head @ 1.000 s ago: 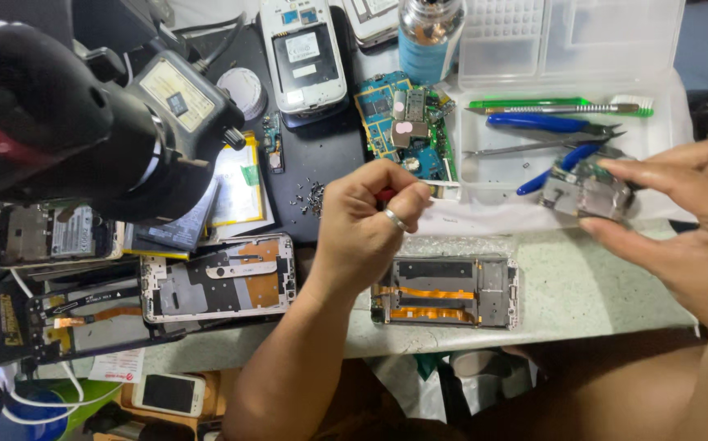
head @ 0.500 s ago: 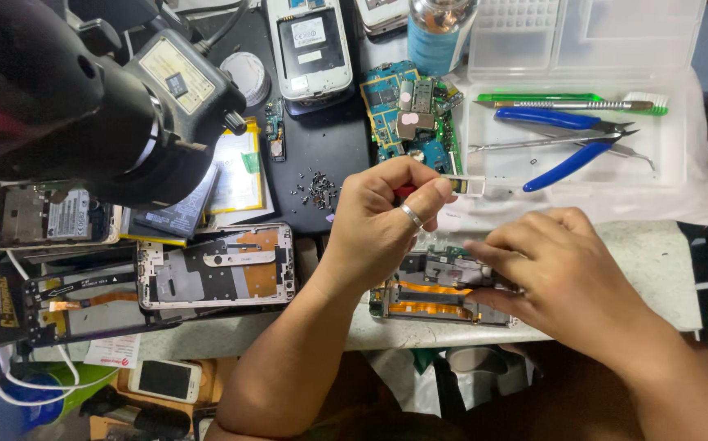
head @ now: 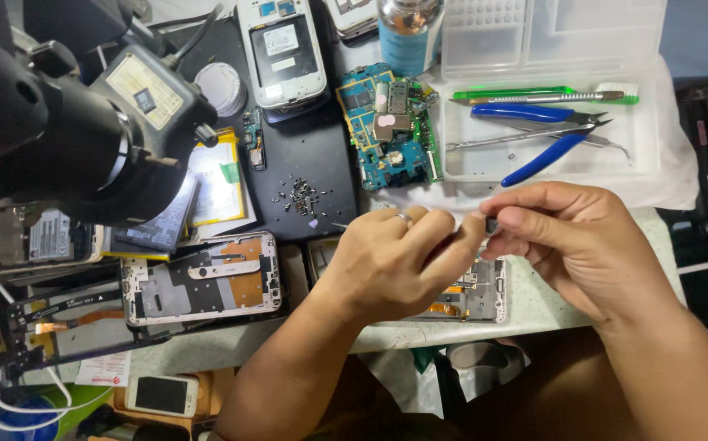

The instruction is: The person uses a screwdriver and tweezers to remove screws and small components from a disassembled smartphone chassis. They carefully lift and reposition internal parts while working at a cluttered electronics repair bench.

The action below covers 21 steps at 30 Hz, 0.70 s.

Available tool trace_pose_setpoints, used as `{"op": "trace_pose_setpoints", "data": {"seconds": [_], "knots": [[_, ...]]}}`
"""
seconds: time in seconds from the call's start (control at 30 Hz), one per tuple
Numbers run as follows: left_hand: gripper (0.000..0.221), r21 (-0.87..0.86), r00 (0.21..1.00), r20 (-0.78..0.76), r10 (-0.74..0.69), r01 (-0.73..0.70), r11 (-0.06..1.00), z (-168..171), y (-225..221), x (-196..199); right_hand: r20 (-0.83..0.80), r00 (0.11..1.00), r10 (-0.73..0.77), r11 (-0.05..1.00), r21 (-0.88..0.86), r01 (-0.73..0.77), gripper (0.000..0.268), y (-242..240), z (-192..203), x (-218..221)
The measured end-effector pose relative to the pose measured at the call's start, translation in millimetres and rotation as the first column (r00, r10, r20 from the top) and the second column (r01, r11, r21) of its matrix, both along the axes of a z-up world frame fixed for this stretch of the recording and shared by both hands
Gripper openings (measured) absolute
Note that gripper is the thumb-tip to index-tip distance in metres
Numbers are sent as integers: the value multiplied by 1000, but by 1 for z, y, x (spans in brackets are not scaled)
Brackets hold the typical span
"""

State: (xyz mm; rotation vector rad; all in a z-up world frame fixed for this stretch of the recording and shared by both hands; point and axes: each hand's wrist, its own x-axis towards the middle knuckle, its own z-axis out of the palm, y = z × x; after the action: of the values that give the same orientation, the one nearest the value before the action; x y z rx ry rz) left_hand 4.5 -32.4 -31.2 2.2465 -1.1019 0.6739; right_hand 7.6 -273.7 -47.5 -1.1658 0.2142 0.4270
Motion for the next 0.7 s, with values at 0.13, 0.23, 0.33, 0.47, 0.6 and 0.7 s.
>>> {"op": "trace_pose_setpoints", "data": {"seconds": [0.13, 0.23, 0.33, 0.47, 0.6, 0.7], "knots": [[36, -55, 996, -72, 54, -59, 997, 2, 0, -2, 36, 997, -68, 996, -49, 70, 16, 4, 3, 1], [30, -151, 977, -192, 95, -125, 981, 1, -9, -3, 78, 990, -114, 990, -70, 119, 18, 9, 7, -1], [32, -163, 959, -269, 89, -137, 977, 3, -11, -3, 79, 989, -125, 989, -73, 131, 24, 12, 11, 1], [34, -174, 943, -321, 82, -144, 974, 5, -11, -3, 102, 988, -114, 985, -115, 126, 29, 14, 16, 1], [31, -158, 937, -331, 109, -169, 973, 3, -14, -4, 122, 986, -116, 977, -164, 135, 24, 16, 18, 0], [29, -151, 937, -326, 124, -181, 972, 0, -16, -3, 132, 985, -110, 973, -186, 133, 23, 17, 17, 1]]}}
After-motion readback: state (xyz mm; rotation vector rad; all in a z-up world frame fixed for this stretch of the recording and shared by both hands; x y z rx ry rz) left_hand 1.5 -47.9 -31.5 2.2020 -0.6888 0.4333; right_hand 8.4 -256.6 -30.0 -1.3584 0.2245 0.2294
